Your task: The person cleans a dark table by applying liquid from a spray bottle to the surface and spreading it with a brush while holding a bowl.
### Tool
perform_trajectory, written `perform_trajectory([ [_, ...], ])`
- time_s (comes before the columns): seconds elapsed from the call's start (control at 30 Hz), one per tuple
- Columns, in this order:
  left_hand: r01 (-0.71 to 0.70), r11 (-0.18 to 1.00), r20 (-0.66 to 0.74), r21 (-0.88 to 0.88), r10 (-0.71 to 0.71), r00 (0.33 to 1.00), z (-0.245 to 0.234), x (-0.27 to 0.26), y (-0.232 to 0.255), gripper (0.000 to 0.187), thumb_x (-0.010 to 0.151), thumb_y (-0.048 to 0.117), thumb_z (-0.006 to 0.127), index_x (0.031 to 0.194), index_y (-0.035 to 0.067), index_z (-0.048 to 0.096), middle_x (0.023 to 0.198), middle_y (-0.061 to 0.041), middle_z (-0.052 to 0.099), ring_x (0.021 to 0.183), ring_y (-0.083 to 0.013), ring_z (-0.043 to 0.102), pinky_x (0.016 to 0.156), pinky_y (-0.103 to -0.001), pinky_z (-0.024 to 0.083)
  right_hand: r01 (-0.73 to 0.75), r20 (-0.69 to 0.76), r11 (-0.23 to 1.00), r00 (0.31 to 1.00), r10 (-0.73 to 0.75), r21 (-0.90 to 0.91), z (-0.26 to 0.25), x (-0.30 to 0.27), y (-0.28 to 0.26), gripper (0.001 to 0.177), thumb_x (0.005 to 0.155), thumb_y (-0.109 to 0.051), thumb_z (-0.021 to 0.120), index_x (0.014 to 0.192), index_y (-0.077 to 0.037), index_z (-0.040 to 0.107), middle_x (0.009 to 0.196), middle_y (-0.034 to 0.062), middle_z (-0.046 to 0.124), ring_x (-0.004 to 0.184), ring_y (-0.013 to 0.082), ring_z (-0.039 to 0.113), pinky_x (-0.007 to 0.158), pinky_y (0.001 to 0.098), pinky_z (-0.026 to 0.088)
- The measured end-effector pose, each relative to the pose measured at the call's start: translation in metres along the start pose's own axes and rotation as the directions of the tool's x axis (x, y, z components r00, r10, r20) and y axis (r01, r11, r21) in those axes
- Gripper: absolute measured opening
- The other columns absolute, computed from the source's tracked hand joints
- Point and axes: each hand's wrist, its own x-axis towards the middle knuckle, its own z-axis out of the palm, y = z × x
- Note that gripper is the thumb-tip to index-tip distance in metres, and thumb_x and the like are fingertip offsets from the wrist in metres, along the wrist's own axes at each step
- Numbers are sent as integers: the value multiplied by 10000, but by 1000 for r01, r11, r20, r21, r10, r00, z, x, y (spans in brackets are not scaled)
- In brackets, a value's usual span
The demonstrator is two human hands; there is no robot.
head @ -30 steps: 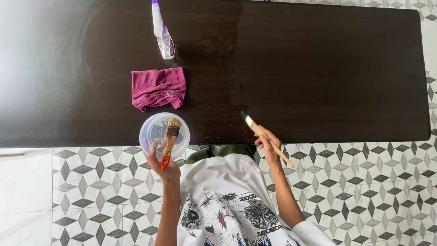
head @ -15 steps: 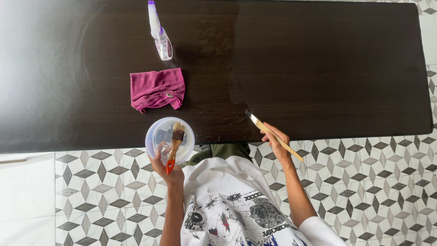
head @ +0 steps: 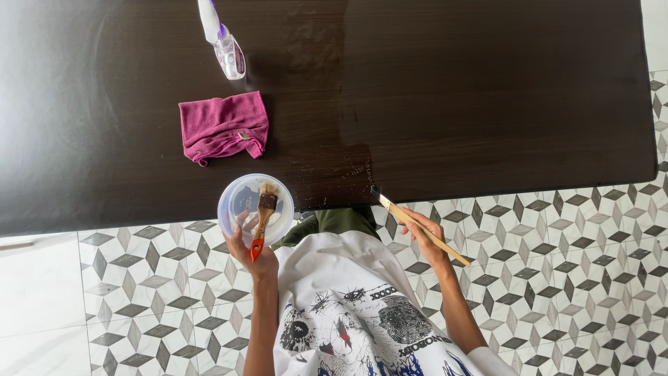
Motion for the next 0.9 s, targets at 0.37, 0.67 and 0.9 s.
perform_trajectory([
  [0.37,4,997,-5,77,-3,1000,3,-7,0,832,808,-289,508,1473,195,387,1379,-190,487,1302,-336,579,1037,-467,573,122,-24,989,992,-124,-87,16,87,-41,388,1015,-174,592,1382,-55,631,1058,72,758,768,75,676,557,184,504],
  [0.67,11,997,-4,-74,-11,1000,2,-8,-4,829,880,-286,436,1495,268,390,1430,-188,477,1306,-353,616,985,-433,597,67,0,990,998,-68,-122,17,55,-45,405,1001,-190,585,1386,-73,626,1055,62,756,762,76,673,565,186,510],
  [0.9,68,998,-7,-16,-68,998,5,-5,-5,773,858,-254,505,1466,211,407,1393,-191,513,1240,-310,649,975,-439,595,14,117,998,993,-21,61,-17,-8,21,427,975,-197,618,1346,11,642,1032,110,774,854,129,705,616,218,527],
])
